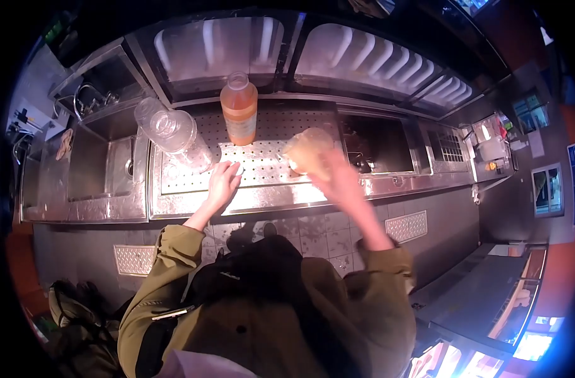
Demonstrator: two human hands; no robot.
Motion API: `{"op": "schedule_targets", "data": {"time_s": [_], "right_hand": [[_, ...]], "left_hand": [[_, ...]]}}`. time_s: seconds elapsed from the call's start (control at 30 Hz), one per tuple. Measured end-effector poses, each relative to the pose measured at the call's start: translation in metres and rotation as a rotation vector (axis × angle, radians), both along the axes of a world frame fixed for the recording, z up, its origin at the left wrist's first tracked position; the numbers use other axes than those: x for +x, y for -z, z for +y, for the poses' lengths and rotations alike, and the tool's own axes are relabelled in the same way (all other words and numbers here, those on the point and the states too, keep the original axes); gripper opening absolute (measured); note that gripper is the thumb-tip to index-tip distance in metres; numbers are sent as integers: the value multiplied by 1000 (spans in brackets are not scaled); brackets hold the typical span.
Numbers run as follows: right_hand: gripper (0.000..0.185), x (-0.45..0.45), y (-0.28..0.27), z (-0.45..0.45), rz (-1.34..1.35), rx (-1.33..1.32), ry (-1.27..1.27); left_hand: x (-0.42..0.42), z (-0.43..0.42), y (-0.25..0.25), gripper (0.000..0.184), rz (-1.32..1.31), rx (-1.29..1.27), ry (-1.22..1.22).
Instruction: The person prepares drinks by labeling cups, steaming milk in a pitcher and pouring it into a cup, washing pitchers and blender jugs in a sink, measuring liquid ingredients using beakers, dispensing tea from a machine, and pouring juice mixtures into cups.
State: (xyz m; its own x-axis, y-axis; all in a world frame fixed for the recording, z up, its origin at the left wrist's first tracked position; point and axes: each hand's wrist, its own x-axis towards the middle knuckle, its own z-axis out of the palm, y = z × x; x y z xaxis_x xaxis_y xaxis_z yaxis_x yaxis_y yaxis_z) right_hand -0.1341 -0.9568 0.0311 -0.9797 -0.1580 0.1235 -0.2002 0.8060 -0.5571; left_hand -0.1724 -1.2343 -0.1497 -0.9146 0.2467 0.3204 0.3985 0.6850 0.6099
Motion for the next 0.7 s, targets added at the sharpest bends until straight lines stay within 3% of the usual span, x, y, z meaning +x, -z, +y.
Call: {"op": "schedule_targets", "data": {"time_s": [0.1,0.13,0.27,0.3,0.4,0.5,0.57,0.7], "right_hand": [[53,-5,101,-59,25,-588,46],[50,-16,135,-76,214,-430,96],[50,-37,185,-113,192,-434,258],[47,-38,173,-117,209,-543,268],[45,8,107,-106,214,-395,236],[45,15,9,-119,51,-426,-31],[44,-10,2,-117,117,-321,-158],[40,-64,-41,-109,183,-90,-364]], "left_hand": [[9,-9,-1,45,-84,105,-87],[18,-11,-4,49,-100,174,-122],[45,-12,-33,62,-230,385,-153],[47,-11,-45,68,-230,392,-129],[48,-3,-73,70,-28,410,-90],[44,10,-103,78,199,395,42],[23,20,-121,83,410,395,106],[-20,26,-141,80,494,518,120]]}}
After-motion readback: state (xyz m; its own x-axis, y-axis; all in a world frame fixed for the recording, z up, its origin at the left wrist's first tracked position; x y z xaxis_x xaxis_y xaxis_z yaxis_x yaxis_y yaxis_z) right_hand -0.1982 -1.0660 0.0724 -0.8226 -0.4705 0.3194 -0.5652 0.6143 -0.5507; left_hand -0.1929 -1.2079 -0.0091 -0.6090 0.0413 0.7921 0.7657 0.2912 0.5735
